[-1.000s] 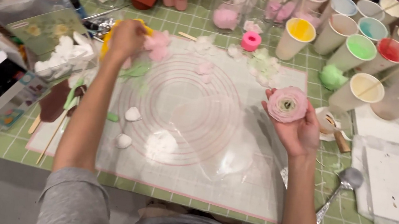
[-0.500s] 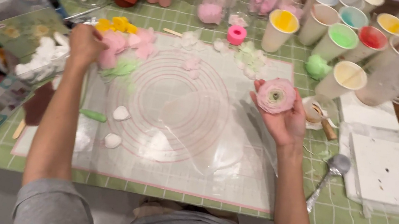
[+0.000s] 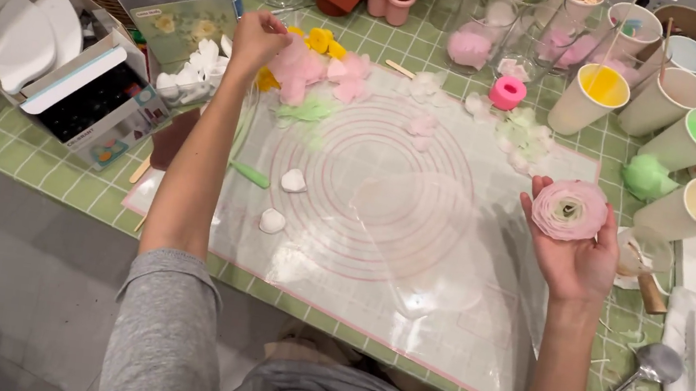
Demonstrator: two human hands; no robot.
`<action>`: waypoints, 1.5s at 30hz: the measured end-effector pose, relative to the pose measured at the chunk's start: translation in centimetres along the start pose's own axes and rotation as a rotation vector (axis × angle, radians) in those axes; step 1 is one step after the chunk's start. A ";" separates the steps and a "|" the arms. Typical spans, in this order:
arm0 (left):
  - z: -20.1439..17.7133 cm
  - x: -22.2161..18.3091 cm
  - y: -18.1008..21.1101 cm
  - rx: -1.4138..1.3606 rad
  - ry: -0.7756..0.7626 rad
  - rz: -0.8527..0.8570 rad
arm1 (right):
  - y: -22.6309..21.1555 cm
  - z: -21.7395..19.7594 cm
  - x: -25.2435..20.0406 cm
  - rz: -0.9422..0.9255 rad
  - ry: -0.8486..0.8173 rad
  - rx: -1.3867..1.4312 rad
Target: Assembling a decorative wax flower by attaching individual wax petals to a core.
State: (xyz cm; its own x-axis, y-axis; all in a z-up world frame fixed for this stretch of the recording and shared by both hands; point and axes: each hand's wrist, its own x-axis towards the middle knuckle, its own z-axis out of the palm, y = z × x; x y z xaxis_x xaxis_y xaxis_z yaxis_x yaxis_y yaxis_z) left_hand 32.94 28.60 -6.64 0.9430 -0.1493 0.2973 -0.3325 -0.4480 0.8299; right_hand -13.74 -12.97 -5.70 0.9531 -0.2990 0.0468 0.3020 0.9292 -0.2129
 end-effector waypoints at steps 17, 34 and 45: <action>3.8 -0.3 9.1 -0.522 -0.177 -0.053 | 1.1 0.3 0.3 -0.025 0.025 -0.165; 40.6 -25.7 40.7 -0.064 -0.755 0.917 | 2.2 -2.6 0.8 0.012 0.062 -0.065; 46.0 -29.5 36.5 0.337 -0.613 1.088 | 3.5 -2.1 1.4 0.100 0.080 -0.041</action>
State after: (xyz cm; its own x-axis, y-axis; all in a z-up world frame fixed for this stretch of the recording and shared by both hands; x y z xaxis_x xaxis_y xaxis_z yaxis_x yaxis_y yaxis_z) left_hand -6.62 -23.95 -6.85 0.0714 -0.9125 0.4028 -0.9932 -0.0277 0.1134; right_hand -11.34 -10.61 -8.45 0.9732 -0.2233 -0.0542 0.2030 0.9460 -0.2526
